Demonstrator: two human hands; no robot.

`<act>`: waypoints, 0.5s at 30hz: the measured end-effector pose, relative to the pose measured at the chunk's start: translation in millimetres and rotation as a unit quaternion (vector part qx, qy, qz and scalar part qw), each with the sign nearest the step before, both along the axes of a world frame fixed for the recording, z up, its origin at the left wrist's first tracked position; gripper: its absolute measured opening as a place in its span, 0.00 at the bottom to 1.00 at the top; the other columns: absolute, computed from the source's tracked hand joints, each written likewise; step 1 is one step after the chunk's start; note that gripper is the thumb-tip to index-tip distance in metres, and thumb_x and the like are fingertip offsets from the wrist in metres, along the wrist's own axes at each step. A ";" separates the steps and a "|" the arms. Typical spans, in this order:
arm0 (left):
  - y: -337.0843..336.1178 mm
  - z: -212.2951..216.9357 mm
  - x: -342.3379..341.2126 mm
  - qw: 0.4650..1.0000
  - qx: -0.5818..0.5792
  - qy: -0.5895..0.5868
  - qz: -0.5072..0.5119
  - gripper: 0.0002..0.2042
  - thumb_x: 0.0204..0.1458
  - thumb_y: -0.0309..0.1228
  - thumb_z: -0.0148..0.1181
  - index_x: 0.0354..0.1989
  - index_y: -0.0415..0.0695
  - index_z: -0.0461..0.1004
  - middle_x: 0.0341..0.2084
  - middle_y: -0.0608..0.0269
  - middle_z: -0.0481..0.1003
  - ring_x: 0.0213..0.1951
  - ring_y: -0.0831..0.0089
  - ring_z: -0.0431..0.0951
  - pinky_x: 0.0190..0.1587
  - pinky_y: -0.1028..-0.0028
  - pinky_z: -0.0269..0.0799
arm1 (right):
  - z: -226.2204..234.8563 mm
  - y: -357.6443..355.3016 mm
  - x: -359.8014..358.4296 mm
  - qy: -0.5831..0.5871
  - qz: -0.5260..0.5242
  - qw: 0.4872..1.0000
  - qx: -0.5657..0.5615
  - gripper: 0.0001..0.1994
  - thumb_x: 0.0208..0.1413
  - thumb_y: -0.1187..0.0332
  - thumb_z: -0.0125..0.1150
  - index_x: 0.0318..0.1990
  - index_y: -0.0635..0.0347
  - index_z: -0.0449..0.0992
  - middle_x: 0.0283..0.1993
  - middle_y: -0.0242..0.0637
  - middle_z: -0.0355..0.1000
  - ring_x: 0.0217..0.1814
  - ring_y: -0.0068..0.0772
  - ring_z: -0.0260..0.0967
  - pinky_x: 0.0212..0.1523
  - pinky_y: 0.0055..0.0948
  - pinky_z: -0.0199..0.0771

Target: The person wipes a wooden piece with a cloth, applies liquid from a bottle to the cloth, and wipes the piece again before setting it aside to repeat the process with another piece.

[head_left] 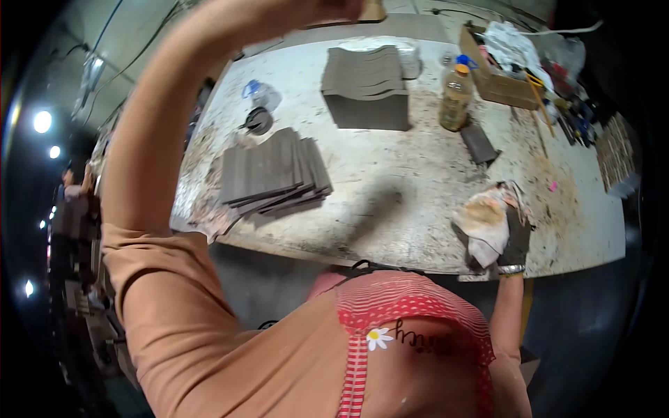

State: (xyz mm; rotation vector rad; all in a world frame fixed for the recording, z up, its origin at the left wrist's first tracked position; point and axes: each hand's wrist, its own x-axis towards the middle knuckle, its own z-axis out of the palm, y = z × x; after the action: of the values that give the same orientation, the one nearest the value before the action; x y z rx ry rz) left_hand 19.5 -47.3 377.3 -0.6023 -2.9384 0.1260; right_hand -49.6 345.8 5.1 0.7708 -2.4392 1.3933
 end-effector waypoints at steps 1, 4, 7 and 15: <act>-59.0 -42.0 -9.6 0.997 0.067 -0.004 0.036 0.09 0.51 0.34 0.53 0.32 0.41 0.75 0.25 0.59 0.76 0.27 0.69 0.74 0.33 0.73 0.70 | -12.8 3.1 -2.2 -0.166 0.032 0.969 -0.180 0.14 0.54 0.70 0.50 0.48 0.62 0.70 0.49 0.41 0.68 0.52 0.35 0.65 0.54 0.30 0.62; -172.5 -120.9 39.6 0.955 0.087 -0.123 0.257 0.07 0.46 0.27 0.59 0.32 0.39 0.75 0.27 0.60 0.76 0.32 0.76 0.75 0.38 0.75 0.70 | -37.3 4.5 -7.7 -0.202 0.040 0.961 -0.185 0.12 0.57 0.71 0.46 0.47 0.64 0.70 0.50 0.42 0.67 0.52 0.33 0.65 0.53 0.29 0.63; -255.3 -203.8 117.5 0.833 0.369 -0.174 0.374 0.10 0.48 0.30 0.59 0.38 0.42 0.76 0.33 0.64 0.76 0.37 0.76 0.73 0.43 0.76 0.67 | -12.6 -26.7 -7.4 -0.159 0.060 0.980 -0.108 0.13 0.55 0.72 0.47 0.47 0.64 0.70 0.50 0.44 0.67 0.51 0.36 0.65 0.54 0.30 0.62; -257.4 -266.6 134.3 0.773 0.459 -0.121 0.420 0.09 0.45 0.34 0.60 0.31 0.42 0.77 0.29 0.65 0.76 0.34 0.78 0.72 0.40 0.77 0.67 | 28.4 -102.8 -1.2 0.094 0.132 0.970 0.180 0.18 0.43 0.70 0.57 0.44 0.62 0.71 0.46 0.45 0.70 0.47 0.46 0.67 0.49 0.39 0.63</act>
State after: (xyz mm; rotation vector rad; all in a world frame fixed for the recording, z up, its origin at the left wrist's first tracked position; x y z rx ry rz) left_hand 153.8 -304.7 110.7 0.8806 -2.7054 -1.2836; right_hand -50.7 243.0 33.5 1.2864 -2.5356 0.9036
